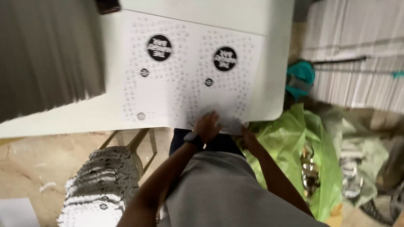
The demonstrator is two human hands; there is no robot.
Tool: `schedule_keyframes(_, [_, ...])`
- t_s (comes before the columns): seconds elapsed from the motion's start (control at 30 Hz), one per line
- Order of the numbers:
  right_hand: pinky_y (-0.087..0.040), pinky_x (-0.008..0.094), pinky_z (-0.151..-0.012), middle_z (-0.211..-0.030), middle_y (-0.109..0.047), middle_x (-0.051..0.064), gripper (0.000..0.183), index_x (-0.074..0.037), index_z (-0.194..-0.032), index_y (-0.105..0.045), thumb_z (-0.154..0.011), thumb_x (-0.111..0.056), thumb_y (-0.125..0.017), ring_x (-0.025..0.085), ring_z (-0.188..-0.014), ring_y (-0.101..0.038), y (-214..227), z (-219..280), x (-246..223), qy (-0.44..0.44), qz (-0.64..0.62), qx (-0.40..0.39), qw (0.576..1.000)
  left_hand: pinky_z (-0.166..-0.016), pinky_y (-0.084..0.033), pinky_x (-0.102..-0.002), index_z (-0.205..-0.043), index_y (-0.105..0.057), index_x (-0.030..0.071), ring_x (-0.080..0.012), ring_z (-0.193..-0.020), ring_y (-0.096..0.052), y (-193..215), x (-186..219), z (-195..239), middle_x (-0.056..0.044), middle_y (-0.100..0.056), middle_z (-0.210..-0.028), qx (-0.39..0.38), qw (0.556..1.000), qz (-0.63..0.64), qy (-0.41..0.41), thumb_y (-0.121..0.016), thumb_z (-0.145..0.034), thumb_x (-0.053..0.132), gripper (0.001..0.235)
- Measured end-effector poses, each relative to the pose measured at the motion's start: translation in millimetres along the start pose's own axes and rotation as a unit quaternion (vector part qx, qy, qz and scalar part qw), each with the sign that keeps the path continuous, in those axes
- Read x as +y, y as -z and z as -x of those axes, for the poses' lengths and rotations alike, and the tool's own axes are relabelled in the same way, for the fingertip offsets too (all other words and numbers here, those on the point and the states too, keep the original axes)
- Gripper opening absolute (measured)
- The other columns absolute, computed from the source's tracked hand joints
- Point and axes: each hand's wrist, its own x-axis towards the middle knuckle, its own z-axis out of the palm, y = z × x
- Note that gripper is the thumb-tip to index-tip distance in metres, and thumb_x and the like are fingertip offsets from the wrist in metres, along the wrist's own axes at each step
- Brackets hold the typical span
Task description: Manually separating pre-cut cardboard packaging shapes from a larger sheet and stacking the finished products.
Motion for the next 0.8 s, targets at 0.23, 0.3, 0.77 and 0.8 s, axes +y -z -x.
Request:
schedule_keyframes(0.23, [-0.04,0.029,-0.039,-0.059,-0.062,0.01,0.078,0.0,-0.085,-0.073,-0.101,-0.069,-0.042,0.016,-0.045,-0.057,-51,59,-25,0.011,-0.224,0.039,0.974,-0.111,0.009,-0.082,-0.164,-0.016,0.04,-0.0485,-0.154,0.016,23,48,-46,-0.013,0.013,-0.172,-0.094,0.961,-0.194,-0.173,-0.099,-0.058,0.029,0.135])
schedule_keyframes(0.3, [-0.04,0.03,-0.039,-0.07,-0.067,0.017,0.073,-0.003,-0.111,-0.063,-0.1,-0.074,-0.047,0.023,-0.051,-0.061,-56,33,8,0.065,-0.226,0.047,0.971,-0.108,0.011,-0.084,-0.166,-0.008,0.042,-0.0449,-0.151,0.028,19,41,-46,-0.01,0.025,-0.17,-0.105,0.964,-0.193,-0.148,-0.097,-0.066,0.025,0.135])
schedule_keyframes(0.77, [-0.042,0.033,-0.035,-0.053,-0.052,0.011,0.066,-0.005,-0.073,-0.059,-0.108,-0.059,-0.042,0.019,-0.039,-0.053,-69,34,1,0.124,-0.155,0.091,0.976,-0.11,0.016,-0.08,-0.163,-0.006,0.049,-0.0411,-0.151,0.029,29,71,-43,-0.006,0.026,-0.169,-0.122,0.957,-0.254,-0.074,-0.092,-0.064,0.024,0.134])
schedule_keyframes(0.8, [-0.045,0.034,-0.035,-0.05,-0.054,0.01,0.071,-0.005,-0.069,-0.062,-0.107,-0.06,-0.041,0.019,-0.037,-0.055,-70,29,7,0.126,-0.119,0.099,0.98,-0.108,0.018,-0.08,-0.163,-0.004,0.049,-0.0405,-0.151,0.03,32,74,-42,-0.006,0.026,-0.169,-0.125,0.956,-0.258,-0.067,-0.091,-0.065,0.023,0.134])
